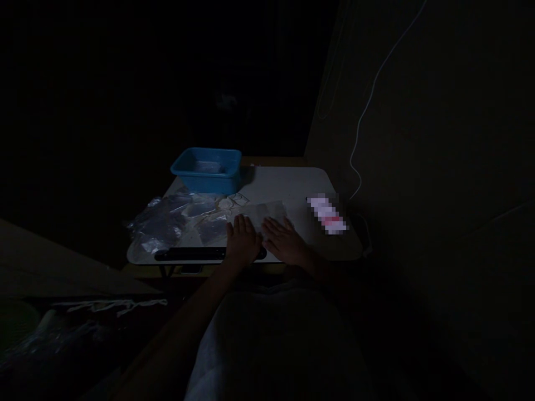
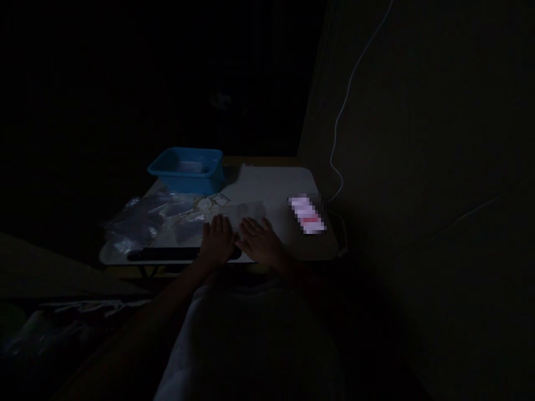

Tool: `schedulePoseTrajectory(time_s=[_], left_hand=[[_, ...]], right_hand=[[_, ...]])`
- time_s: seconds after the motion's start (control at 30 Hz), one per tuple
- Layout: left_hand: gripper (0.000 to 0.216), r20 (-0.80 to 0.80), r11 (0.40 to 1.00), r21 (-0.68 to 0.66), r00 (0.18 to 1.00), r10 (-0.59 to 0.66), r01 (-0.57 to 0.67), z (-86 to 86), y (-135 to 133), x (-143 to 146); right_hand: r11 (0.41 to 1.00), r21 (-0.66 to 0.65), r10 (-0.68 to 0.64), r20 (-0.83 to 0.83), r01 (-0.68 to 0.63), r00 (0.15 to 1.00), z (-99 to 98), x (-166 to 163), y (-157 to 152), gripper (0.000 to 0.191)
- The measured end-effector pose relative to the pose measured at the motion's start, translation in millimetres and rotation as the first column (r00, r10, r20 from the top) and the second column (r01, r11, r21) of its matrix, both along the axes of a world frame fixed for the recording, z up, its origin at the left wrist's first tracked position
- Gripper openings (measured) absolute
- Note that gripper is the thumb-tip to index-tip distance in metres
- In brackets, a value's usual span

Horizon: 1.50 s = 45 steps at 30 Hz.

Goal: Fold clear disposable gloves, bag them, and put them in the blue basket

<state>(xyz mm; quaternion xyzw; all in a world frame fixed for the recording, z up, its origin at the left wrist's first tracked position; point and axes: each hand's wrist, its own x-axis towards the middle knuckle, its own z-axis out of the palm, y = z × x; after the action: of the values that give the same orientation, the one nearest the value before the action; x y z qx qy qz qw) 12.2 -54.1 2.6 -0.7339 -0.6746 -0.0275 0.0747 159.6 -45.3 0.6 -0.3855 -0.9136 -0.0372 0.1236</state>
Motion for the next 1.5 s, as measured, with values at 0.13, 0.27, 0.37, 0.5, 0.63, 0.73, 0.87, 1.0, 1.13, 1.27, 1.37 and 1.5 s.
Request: schedulePoseTrajectory(time_s=[0.13, 0.27, 0.37, 0.5, 0.63, 0.73, 0.87, 1.0, 1.13, 1.27, 1.37, 1.5], left_hand=[[0.062, 0.0, 0.999, 0.029, 1.0, 0.031, -0.031, -0.8, -1.4, 0.9], [0.063, 0.004, 0.999, 0.039, 0.999, 0.037, -0.037, -0.9, -1.9, 1.4], [0.064, 0.023, 0.999, 0.036, 0.999, 0.034, -0.034, -0.7, -2.1, 1.3], [0.063, 0.038, 0.999, 0.026, 0.999, 0.037, -0.038, 0.6, -2.5, 1.5], [0.063, 0.026, 0.999, 0.026, 0.999, 0.033, -0.033, 1.7, -2.8, 1.6], [0.063, 0.017, 0.999, 0.03, 0.999, 0.027, -0.027, 1.4, -2.4, 1.3], [0.063, 0.012, 0.999, 0.036, 1.0, 0.029, -0.029, 0.9, -2.0, 1.2], [0.064, 0.015, 0.999, 0.028, 0.999, 0.033, -0.033, 0.4, -1.9, 1.6], [0.065, 0.024, 0.999, 0.029, 0.999, 0.043, -0.044, -1.7, -1.3, 1.3], [0.064, 0.031, 0.998, 0.044, 0.999, 0.038, -0.039, -2.2, -1.1, 1.3], [0.064, 0.025, 0.998, 0.031, 0.999, 0.045, -0.046, -1.0, -1.7, 1.5], [0.064, 0.017, 0.998, 0.041, 0.999, 0.038, -0.038, -0.7, -2.4, 1.5]], right_hand=[[0.996, -0.009, -0.087, 0.01, 0.087, 0.996, -3.4, 11.2, 3.2, 0.052], [0.984, -0.013, -0.18, -0.001, 0.18, 0.984, -1.9, 23.1, 5.1, 0.051], [0.969, -0.016, -0.248, -0.025, 0.248, 0.968, -3.2, 28.0, 6.2, 0.052], [0.935, -0.019, -0.356, -0.077, 0.355, 0.931, -5.9, 30.8, 9.3, 0.054], [0.955, -0.008, -0.298, -0.092, 0.298, 0.95, -0.3, 27.6, 15.7, 0.051], [0.991, -0.006, -0.132, -0.06, 0.131, 0.989, 4.7, 16.8, 23.0, 0.05], [1.0, 0.003, 0.002, -0.014, -0.002, 1.0, 2.6, -0.2, 32.0, 0.051], [1.0, 0.01, -0.007, 0.013, 0.007, 1.0, -4.0, -3.7, 35.6, 0.049], [0.996, 0.019, -0.091, 0.013, 0.091, 0.996, -5.9, 2.3, 36.4, 0.05], [0.989, -0.005, -0.151, 0.0, 0.151, 0.989, -5.4, 5.6, 37.9, 0.049], [0.981, -0.006, -0.192, -0.027, 0.191, 0.981, -5.9, 7.3, 40.0, 0.05], [0.962, 0.002, -0.271, -0.047, 0.272, 0.961, -6.9, 13.5, 45.2, 0.05]])
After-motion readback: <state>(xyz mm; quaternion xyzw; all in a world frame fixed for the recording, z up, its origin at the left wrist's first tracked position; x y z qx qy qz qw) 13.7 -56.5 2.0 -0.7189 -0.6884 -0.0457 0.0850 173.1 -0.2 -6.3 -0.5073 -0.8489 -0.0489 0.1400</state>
